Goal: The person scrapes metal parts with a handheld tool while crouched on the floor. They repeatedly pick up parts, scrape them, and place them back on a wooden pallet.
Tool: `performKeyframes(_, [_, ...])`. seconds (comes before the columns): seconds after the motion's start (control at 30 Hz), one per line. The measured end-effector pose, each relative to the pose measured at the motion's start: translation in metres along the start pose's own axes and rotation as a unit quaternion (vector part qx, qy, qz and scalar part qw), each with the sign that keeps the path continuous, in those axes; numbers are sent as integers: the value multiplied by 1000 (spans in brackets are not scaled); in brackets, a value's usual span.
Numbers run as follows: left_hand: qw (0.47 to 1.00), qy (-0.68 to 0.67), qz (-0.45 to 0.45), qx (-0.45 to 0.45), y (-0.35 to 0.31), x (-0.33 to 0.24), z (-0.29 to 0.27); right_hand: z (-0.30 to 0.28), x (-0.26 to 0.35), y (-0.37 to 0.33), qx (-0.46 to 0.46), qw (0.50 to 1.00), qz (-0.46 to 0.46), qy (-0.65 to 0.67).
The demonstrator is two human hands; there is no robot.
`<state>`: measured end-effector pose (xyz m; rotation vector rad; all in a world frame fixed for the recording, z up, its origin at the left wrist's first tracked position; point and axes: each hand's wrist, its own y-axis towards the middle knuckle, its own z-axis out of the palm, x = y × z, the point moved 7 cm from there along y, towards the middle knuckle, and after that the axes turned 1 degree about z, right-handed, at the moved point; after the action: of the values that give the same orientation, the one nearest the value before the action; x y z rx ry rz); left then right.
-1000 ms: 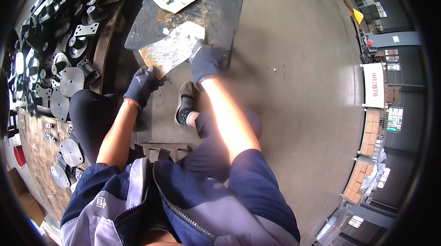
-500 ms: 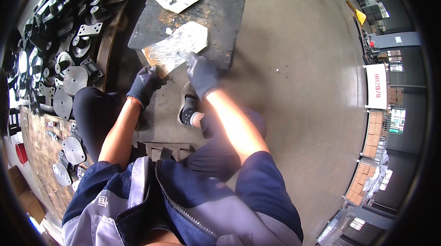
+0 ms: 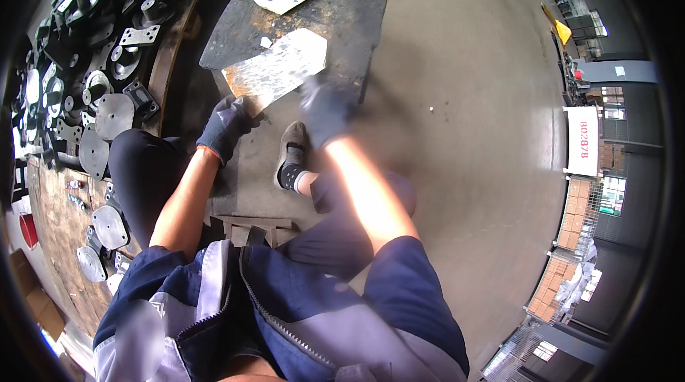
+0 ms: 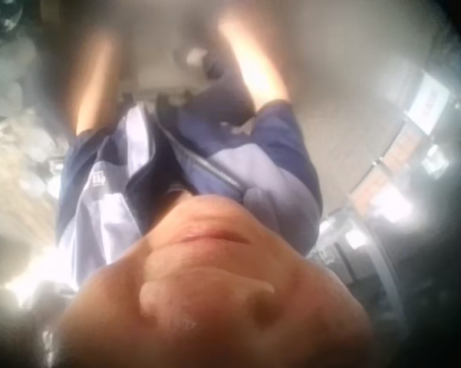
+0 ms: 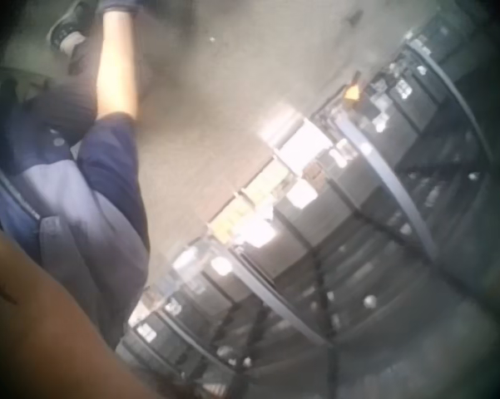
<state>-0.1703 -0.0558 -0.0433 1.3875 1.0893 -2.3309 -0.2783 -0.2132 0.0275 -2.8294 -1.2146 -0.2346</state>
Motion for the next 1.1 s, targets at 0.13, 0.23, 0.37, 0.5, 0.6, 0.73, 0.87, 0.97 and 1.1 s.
performKeyframes(0.13, [1000, 12, -4, -6, -1, -3, -1, 10, 9, -6, -13, 999, -30, 20])
performKeyframes(0.23, [1000, 13, -3, -12, -4, -1, 1, 18, 3, -15, 24, 999, 13, 30])
performKeyframes(0.37, [1000, -12, -8, -22, -1, 2, -1, 20, 17, -22, 39, 999, 24, -14])
performKeyframes(0.5, [1000, -11, -2, -14, 3, 4, -1, 23, 1, -17, 83, 992, 80, 44])
performKeyframes(0.6, [1000, 0, -8, -14, -2, 1, 3, 25, 6, -31, 27, 999, 8, 34])
performKeyframes(0.73, [1000, -12, 5, -24, 1, 4, 1, 23, 17, -32, -1, 996, -3, 88])
performKeyframes(0.87, [997, 56, 48, -18, 5, 3, 1, 9, 13, -32, 45, 991, 48, 113])
performKeyframes(0.97, [999, -30, 8, -31, 1, 4, 2, 32, 33, -43, 91, 995, 16, 47])
performKeyframes(1.1, [1000, -20, 0, -11, -4, 5, 2, 15, 18, -21, 80, 986, 76, 125])
